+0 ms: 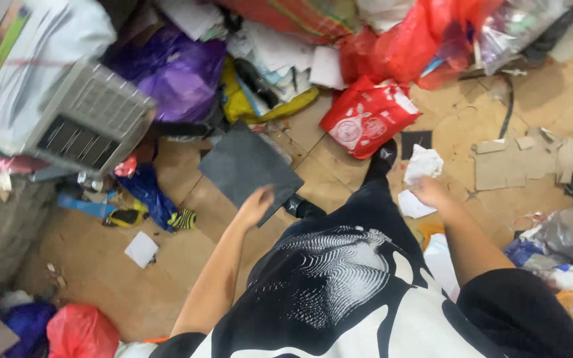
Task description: Weighing different bags of recycling on a digital scale and recording the weight in a notebook.
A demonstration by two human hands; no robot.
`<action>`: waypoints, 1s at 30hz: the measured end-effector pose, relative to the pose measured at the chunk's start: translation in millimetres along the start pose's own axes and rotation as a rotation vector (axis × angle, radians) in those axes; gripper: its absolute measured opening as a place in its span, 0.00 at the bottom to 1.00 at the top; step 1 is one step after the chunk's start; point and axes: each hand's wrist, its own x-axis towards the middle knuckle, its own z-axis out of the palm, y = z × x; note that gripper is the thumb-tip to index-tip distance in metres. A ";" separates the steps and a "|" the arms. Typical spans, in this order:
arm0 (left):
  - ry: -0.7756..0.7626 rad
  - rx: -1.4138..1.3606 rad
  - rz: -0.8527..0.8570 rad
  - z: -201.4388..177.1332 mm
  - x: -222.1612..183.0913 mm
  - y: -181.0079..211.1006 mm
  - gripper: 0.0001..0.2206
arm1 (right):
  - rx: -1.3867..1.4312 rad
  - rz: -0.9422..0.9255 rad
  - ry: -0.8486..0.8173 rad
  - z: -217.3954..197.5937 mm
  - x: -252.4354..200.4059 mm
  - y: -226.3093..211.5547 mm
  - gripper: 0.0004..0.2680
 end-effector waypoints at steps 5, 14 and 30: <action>-0.285 0.641 -0.529 27.4 -47.0 -93.3 0.29 | 0.119 0.334 -0.019 -24.8 -4.0 241.1 0.15; 0.131 0.168 -0.381 116.3 114.7 136.2 0.21 | 0.118 0.258 0.068 -165.3 40.3 184.7 0.16; -0.215 0.280 -0.089 273.8 422.6 224.5 0.20 | 1.131 0.220 -0.084 -104.4 133.1 -12.3 0.08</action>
